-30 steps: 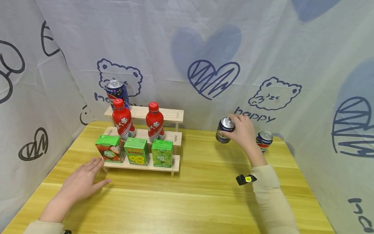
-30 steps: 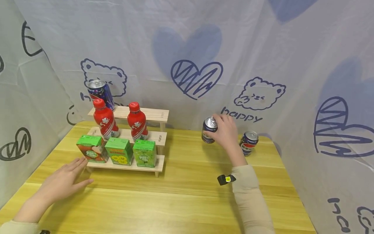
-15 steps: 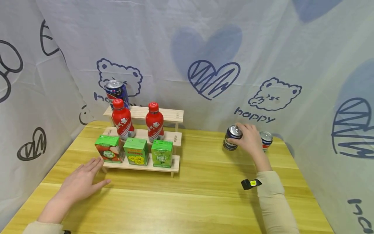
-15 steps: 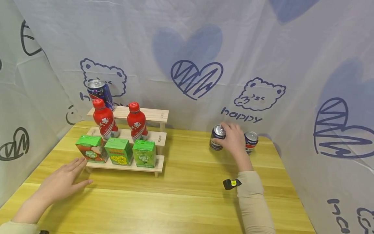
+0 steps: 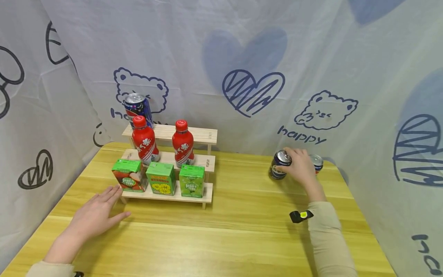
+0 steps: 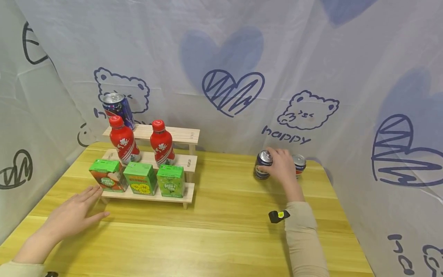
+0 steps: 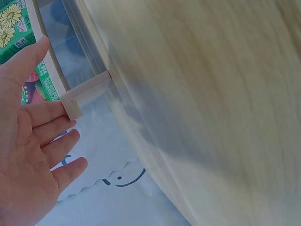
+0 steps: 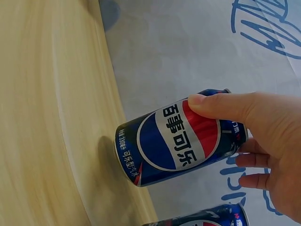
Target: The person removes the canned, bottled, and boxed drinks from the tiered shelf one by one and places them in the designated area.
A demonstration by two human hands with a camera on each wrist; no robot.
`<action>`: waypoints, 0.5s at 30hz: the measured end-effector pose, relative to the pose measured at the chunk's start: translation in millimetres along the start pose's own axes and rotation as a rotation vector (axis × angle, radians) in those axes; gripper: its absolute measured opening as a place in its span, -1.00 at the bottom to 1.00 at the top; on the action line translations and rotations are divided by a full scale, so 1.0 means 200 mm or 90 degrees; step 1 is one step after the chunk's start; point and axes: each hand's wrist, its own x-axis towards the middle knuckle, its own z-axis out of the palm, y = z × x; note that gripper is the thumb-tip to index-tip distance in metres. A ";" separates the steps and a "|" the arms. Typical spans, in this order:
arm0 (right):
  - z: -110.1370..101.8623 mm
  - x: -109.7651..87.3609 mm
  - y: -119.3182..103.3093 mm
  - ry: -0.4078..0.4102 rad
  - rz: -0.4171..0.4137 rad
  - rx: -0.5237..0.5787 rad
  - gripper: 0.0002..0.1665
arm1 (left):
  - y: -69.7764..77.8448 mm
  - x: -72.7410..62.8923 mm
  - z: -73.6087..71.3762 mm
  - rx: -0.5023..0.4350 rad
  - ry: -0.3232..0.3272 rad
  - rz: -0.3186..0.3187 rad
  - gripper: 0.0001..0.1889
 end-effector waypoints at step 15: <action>0.01 0.00 0.04 -0.024 0.014 -0.005 -0.09 | 0.01 0.01 0.00 0.006 -0.006 -0.003 -0.08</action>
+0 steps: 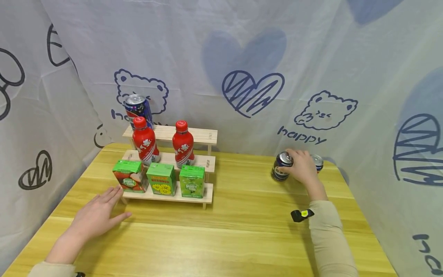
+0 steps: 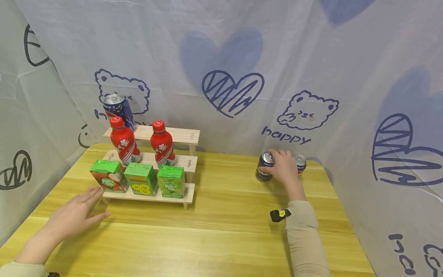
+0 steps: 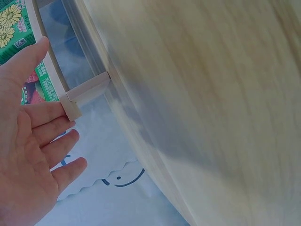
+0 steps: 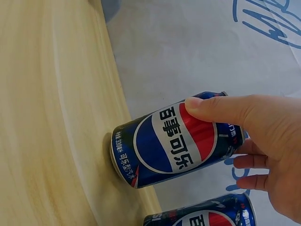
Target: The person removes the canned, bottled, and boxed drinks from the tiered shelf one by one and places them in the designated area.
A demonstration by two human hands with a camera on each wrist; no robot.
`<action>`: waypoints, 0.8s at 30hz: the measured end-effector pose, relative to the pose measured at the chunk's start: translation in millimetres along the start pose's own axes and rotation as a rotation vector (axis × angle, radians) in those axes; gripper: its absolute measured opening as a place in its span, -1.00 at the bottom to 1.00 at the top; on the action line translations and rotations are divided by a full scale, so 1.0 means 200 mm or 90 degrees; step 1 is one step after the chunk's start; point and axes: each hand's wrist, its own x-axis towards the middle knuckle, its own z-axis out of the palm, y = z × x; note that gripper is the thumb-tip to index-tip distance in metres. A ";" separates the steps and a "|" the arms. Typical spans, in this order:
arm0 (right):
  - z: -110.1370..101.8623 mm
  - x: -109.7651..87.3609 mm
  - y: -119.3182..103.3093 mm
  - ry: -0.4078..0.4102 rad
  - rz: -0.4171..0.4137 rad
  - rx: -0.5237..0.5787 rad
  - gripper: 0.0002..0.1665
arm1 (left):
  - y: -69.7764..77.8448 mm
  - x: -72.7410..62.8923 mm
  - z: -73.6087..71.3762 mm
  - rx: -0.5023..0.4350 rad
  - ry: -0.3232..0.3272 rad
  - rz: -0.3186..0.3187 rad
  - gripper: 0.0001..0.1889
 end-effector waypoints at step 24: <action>0.03 0.03 0.04 -0.028 0.010 -0.007 -0.13 | -0.01 0.00 0.01 -0.003 0.015 0.004 -0.08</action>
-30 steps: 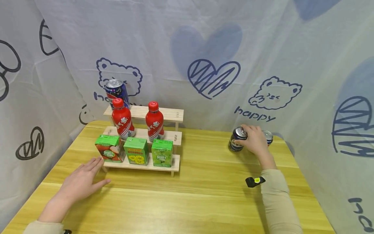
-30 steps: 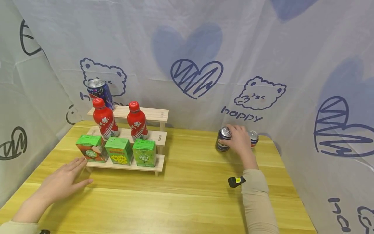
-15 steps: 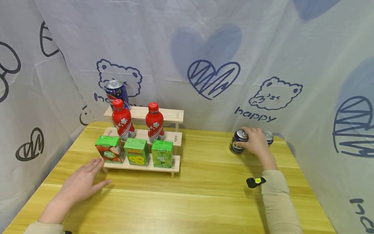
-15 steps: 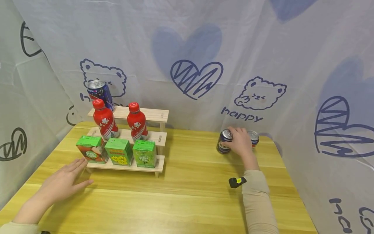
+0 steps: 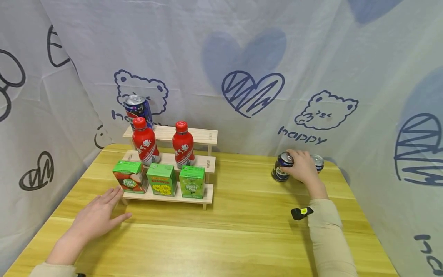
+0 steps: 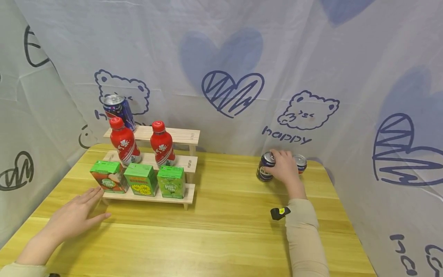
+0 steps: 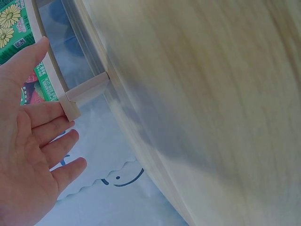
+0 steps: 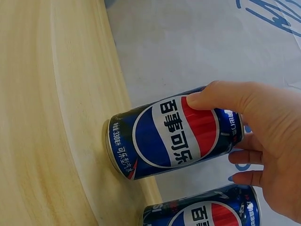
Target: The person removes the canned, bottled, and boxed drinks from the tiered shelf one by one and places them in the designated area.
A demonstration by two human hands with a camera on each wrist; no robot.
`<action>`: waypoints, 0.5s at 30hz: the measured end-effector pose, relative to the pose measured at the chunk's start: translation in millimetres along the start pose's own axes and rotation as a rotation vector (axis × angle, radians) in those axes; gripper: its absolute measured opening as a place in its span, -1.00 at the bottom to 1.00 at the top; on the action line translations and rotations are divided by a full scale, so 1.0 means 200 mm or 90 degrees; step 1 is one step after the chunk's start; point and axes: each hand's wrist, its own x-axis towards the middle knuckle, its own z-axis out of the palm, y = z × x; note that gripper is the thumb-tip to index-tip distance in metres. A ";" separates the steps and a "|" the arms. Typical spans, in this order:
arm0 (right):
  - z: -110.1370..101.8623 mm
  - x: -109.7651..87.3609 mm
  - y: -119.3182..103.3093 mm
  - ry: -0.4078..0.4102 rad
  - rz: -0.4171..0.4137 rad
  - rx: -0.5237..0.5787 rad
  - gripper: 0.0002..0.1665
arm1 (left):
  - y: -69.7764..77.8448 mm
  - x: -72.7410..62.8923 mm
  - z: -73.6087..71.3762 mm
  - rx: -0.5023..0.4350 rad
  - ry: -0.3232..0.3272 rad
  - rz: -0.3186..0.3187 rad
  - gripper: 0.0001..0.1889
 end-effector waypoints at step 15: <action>-0.06 -0.02 -0.05 0.016 -0.008 -0.006 -0.07 | 0.00 -0.01 0.00 -0.006 0.003 0.000 -0.09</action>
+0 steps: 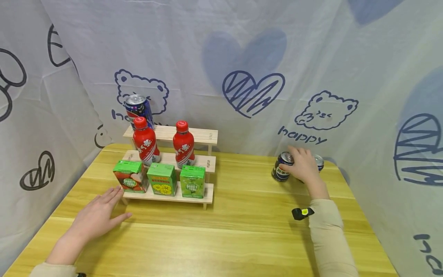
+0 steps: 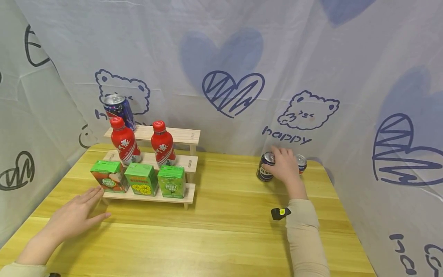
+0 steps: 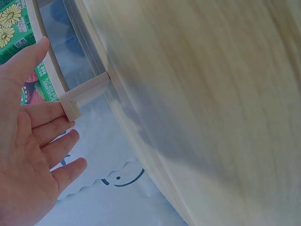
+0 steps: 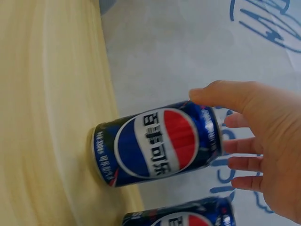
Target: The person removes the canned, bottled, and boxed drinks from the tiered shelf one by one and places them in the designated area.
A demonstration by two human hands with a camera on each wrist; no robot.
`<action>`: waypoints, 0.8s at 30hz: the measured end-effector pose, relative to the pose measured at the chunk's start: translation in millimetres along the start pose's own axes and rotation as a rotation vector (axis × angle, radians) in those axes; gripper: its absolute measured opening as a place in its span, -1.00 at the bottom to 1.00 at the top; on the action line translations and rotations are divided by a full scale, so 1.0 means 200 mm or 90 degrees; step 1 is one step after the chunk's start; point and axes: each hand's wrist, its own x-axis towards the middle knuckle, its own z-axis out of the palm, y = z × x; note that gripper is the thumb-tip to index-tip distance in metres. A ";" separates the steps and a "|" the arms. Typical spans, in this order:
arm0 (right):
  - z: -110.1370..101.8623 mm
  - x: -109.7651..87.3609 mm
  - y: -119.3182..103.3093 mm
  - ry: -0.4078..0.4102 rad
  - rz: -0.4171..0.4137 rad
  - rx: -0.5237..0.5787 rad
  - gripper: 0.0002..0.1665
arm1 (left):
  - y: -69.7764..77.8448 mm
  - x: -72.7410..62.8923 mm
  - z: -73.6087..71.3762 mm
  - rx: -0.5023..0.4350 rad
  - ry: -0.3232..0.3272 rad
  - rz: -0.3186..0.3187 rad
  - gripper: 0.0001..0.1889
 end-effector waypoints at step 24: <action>-0.32 0.03 -0.39 0.281 -0.179 -0.081 -0.37 | 0.01 0.01 0.00 0.000 -0.013 -0.008 -0.07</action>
